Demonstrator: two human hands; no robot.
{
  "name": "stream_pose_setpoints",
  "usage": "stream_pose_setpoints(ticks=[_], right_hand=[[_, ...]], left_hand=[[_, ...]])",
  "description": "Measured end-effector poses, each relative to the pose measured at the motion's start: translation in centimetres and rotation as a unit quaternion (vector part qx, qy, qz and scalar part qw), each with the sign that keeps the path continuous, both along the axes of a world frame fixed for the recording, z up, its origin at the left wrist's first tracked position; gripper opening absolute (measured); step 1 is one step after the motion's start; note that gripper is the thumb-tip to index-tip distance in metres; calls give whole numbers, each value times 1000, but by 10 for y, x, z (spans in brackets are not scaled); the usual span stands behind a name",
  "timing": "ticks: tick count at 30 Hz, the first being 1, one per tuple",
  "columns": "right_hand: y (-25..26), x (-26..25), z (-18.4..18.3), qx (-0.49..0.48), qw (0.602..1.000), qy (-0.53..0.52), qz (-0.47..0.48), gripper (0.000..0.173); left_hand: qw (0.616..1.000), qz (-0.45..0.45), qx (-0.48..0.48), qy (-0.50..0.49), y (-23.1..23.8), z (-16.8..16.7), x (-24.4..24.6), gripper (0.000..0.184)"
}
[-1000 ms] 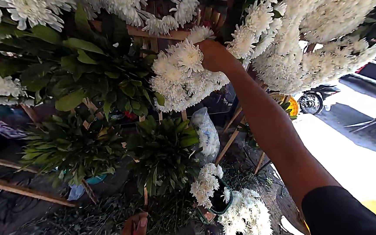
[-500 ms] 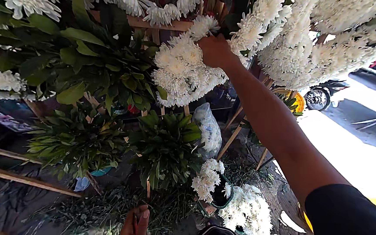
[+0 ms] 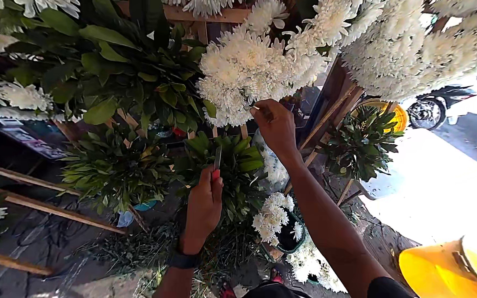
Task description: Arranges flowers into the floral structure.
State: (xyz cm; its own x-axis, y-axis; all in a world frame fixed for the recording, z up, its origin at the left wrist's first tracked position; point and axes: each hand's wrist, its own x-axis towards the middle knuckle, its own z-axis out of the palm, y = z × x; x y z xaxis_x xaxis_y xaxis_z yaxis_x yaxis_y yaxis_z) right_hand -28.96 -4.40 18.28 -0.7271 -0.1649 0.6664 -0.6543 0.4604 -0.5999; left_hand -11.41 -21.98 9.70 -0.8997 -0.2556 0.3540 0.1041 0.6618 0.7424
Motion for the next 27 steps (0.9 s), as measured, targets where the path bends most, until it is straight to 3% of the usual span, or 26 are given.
stream_pose_setpoints(ticks=[4, 9, 12, 17, 24, 27], right_hand=[[-31, -14, 13, 34, 993, 90, -74, 26], [-32, -17, 18, 93, 981, 94, -140, 18], [-24, -17, 12, 66, 990, 59, -111, 20], [-28, -24, 12, 50, 996, 61, -44, 18], [-17, -35, 2, -9, 1000, 21, 5, 17], [-22, -36, 7, -7, 998, 42, 37, 18]], left_hand=[[1000, 1, -9, 7, 12, 41, -47, 35], [999, -15, 3, 30, 29, 54, -81, 33], [999, -25, 13, 28, 36, 57, -87, 34], [999, -8, -12, 33, 46, 70, -140, 31], [994, -23, 83, 66, 41, 60, -145, 30], [994, -51, 57, 75, 41, 63, -158, 26]])
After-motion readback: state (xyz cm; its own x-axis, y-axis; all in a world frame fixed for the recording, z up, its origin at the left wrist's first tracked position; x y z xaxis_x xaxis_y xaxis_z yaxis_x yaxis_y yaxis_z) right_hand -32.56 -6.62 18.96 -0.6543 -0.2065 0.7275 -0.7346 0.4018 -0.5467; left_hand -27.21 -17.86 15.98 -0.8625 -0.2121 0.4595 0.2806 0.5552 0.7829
